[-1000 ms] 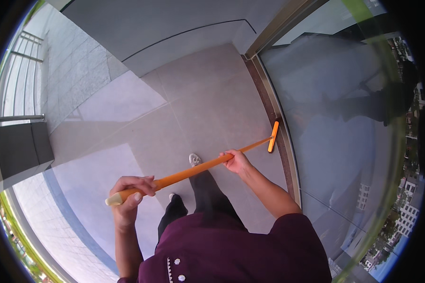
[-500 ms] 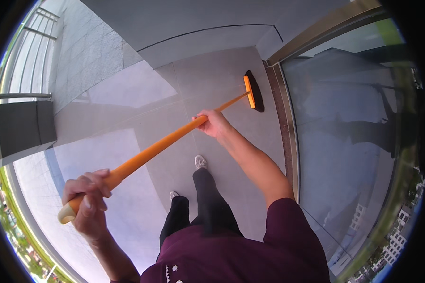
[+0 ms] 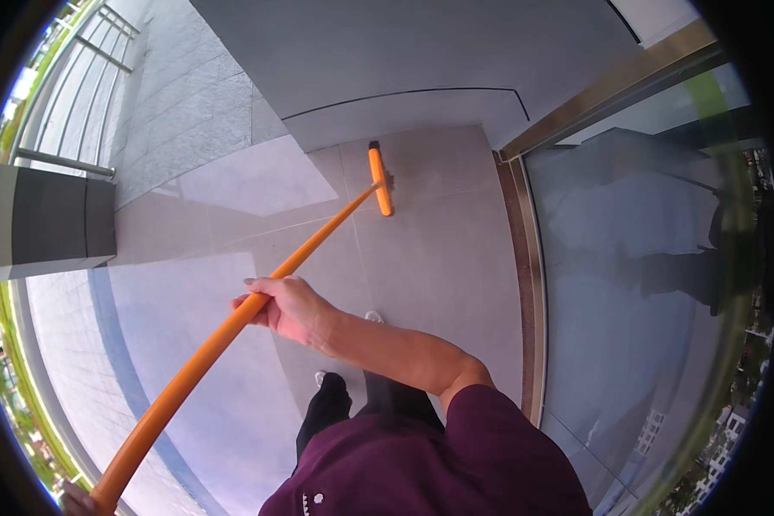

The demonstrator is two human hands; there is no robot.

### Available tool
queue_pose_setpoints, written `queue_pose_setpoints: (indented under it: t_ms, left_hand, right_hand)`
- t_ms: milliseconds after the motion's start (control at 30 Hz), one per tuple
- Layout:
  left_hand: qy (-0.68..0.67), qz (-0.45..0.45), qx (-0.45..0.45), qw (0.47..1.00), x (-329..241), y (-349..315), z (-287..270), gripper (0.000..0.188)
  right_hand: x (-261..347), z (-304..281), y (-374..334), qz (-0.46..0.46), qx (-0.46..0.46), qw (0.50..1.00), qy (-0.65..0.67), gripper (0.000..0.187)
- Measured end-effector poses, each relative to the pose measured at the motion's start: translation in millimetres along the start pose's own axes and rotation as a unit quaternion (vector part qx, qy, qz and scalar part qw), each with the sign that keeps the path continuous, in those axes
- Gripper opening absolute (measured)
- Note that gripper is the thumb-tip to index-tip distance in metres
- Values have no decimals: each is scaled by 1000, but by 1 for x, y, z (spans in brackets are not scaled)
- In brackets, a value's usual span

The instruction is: The person sweeps a tiled outdoor entrance area using a broom and dustpan. They gather debris into a pile and sweep it into the dustpan, then walk along a curved walkway to continue sweeping near a railing.

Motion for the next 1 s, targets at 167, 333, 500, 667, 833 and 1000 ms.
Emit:
queue_pose_setpoints:
  t_ms: [167, 333, 500, 667, 833, 1000]
  left_hand:
    - [-158, -225, -57, 960, 166, -18, 89, 14]
    - [-232, -389, -100, 886, 251, -30, 172, 21]
    - [-114, -345, -132, 922, 227, -23, 102, 18]
    - [86, -255, -232, 935, 144, -28, 17, 17]
    - [214, -214, -232, 924, 52, -63, -35, 21]
    - [245, -74, -198, 946, -41, -101, -69, 27]
  right_hand:
    - [138, -160, 4, -156, -250, 949, -114, 12]
    - [227, -272, 15, -165, -384, 890, -181, 13]
    - [169, -227, 81, -113, -306, 926, -191, 15]
    - [48, -133, 168, -5, -181, 963, -200, 11]
    - [-85, -56, 210, 129, -91, 966, -203, 8]
    - [-170, 7, 174, 186, -22, 971, -148, 8]
Point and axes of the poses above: each hand's wrist, its own y-axis towards the middle knuckle, its own z-axis out of the palm, x = y × z, the point moved 1 cm from there along y, towards the middle knuckle, and after that the axes turned 5 degrees about x, right-handed, at the moved point
